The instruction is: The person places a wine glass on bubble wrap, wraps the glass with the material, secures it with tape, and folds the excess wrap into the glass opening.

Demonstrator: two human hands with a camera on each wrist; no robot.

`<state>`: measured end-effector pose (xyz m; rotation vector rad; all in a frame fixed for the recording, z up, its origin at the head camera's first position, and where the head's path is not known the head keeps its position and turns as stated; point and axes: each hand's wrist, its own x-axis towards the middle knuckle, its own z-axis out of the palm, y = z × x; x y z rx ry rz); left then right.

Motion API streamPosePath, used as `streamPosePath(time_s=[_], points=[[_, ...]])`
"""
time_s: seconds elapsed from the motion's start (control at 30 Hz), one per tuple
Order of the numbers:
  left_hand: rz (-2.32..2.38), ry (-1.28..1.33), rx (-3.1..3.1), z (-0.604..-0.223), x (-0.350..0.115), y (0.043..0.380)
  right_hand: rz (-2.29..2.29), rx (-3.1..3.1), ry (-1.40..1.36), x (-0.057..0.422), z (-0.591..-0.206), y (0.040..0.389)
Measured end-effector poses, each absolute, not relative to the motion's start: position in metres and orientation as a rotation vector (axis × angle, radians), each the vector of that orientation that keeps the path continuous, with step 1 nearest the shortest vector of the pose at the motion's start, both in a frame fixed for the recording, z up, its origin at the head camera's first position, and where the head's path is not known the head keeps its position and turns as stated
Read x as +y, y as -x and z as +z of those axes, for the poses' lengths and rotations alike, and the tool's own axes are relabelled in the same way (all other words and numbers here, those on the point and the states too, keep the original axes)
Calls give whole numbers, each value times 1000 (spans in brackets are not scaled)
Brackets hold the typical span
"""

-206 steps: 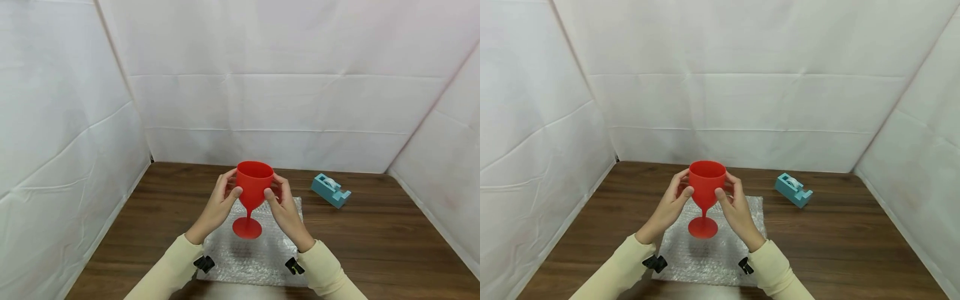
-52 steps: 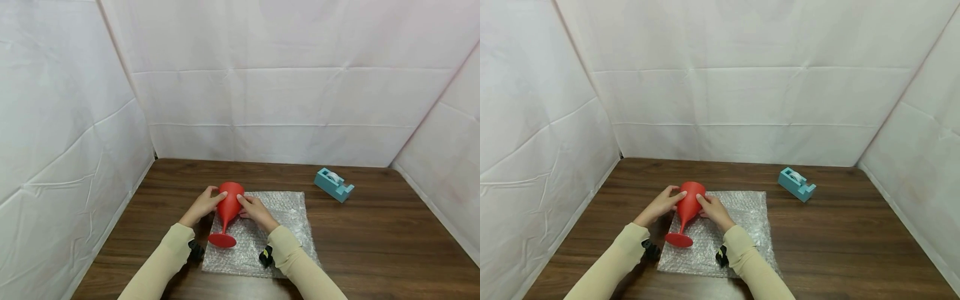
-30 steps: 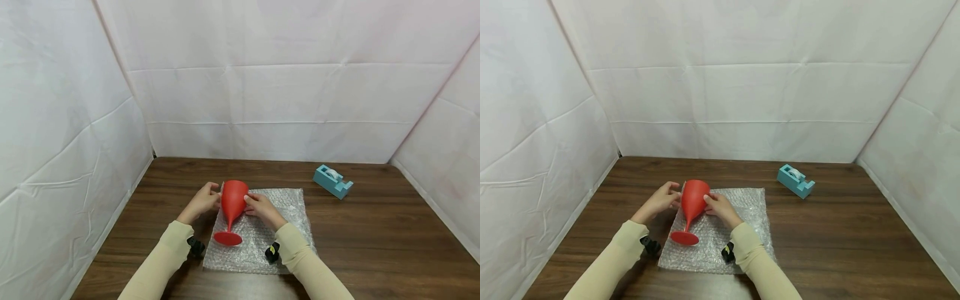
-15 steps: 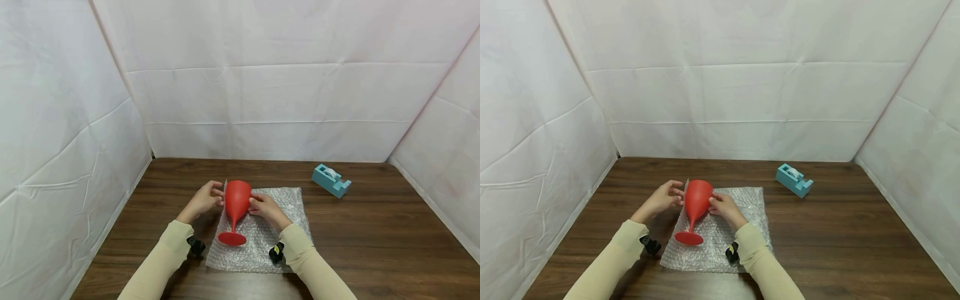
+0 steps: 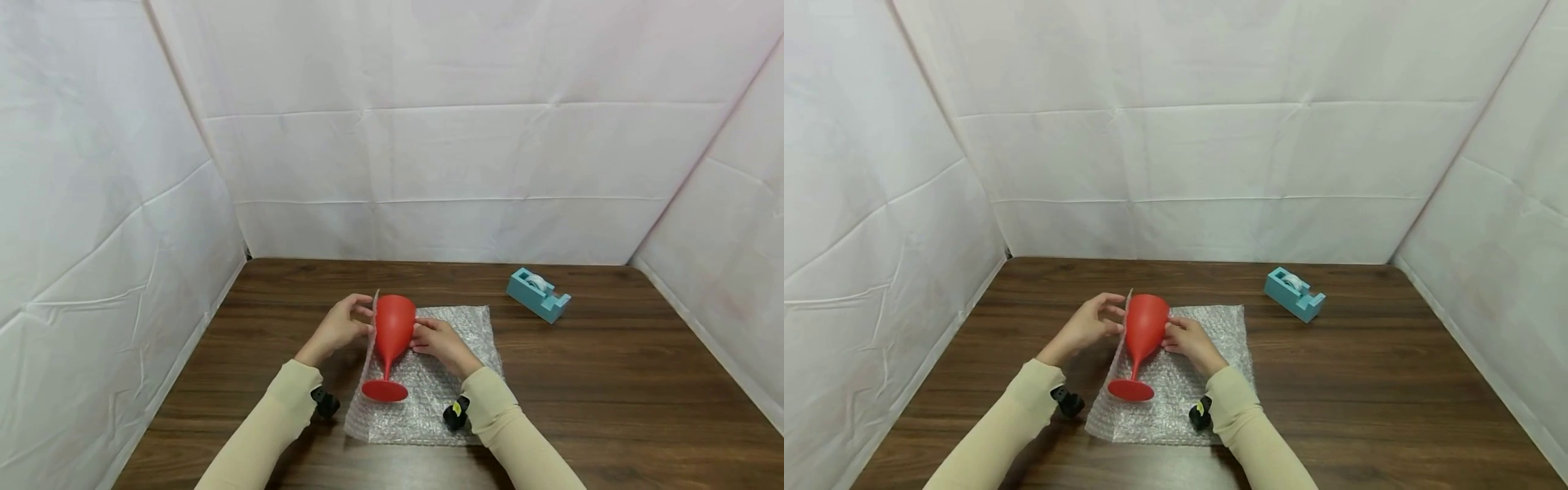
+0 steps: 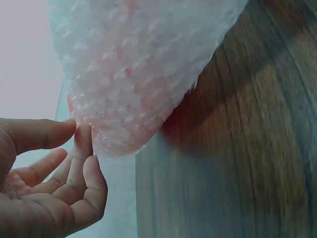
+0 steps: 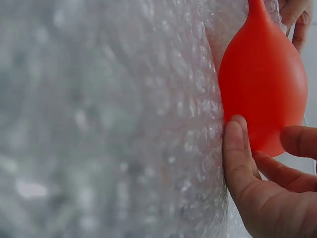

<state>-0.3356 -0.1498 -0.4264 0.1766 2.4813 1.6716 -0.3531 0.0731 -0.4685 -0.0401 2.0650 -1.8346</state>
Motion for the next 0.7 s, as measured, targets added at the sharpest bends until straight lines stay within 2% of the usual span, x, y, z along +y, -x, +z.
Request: streamPosePath(time_s=[0.7], points=[[1603, -198, 2632, -430, -139, 333, -1775, 2050, 18, 79, -467, 351]])
